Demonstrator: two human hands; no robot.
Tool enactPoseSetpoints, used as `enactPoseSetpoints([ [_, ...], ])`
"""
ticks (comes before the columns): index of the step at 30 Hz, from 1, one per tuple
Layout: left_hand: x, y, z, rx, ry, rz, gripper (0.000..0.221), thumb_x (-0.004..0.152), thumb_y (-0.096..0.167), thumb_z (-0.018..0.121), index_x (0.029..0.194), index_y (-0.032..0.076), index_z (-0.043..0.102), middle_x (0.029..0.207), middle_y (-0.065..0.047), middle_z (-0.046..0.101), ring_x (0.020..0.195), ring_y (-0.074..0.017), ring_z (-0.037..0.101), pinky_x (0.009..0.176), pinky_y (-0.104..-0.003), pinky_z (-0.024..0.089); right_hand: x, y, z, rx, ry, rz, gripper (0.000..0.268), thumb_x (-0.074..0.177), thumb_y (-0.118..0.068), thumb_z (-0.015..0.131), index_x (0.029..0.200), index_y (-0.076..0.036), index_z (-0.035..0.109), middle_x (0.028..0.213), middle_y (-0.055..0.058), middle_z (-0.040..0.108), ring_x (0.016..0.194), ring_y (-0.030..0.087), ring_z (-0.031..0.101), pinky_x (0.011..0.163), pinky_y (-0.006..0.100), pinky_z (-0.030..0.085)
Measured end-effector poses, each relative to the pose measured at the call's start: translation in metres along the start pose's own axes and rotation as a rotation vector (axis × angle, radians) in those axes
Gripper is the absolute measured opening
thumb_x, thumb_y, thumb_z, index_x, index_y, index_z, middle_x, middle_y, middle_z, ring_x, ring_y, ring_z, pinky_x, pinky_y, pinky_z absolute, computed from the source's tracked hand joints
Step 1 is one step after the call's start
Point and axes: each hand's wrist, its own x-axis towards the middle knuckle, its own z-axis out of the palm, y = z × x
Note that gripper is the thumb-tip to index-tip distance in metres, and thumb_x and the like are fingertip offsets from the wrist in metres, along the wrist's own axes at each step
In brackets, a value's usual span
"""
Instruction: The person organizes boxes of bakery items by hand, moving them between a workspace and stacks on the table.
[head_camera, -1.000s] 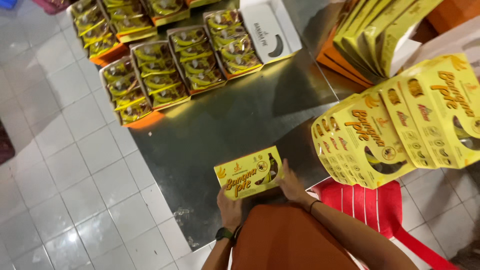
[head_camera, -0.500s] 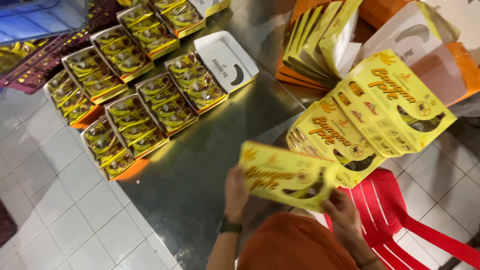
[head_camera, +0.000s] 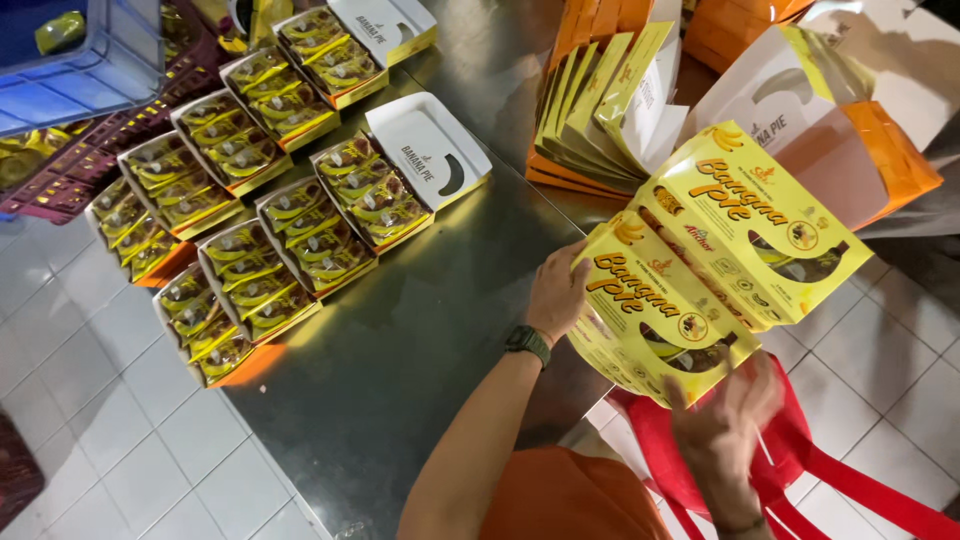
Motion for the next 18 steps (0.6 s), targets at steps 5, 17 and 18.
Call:
enactPoseSetpoints([
  [5,-0.005,-0.025,0.009,-0.048,0.117,0.104,0.057,0.11,0.053,0.04,0.147,0.012,0.052,0.13,-0.022,0.064,0.129,-0.0381,0.059,0.11,-0.046,0.043,0.038,-0.041,0.048,0.027,-0.458,-0.357,0.078,0.089,-0.041,0.063,0.159,-0.021,0.035,0.171,0.023,0.018,0.154,0.046,0.019,0.121,0.065,0.017],
  [17,-0.276,-0.212,-0.037,-0.442,0.699,-0.649,0.06,0.108,0.05,0.047,0.14,0.001,0.06,0.135,-0.023,0.067,0.132,-0.0373,0.06,0.111,-0.047,0.046,0.021,-0.062,0.081,0.043,-0.052,-0.488,0.061,0.1,-0.033,0.047,0.149,0.004,0.052,0.152,0.041,0.041,0.145,0.058,0.036,0.119,0.068,0.02],
  [18,-0.299,-0.227,-0.036,-0.441,0.724,-0.65,0.06,0.108,0.05,0.047,0.14,0.001,0.06,0.135,-0.023,0.067,0.132,-0.0373,0.06,0.111,-0.047,0.046,0.023,-0.087,0.091,0.062,-0.052,-0.503,0.061,0.1,-0.033,0.047,0.149,0.004,0.052,0.152,0.041,0.041,0.145,0.058,0.036,0.119,0.068,0.02],
])
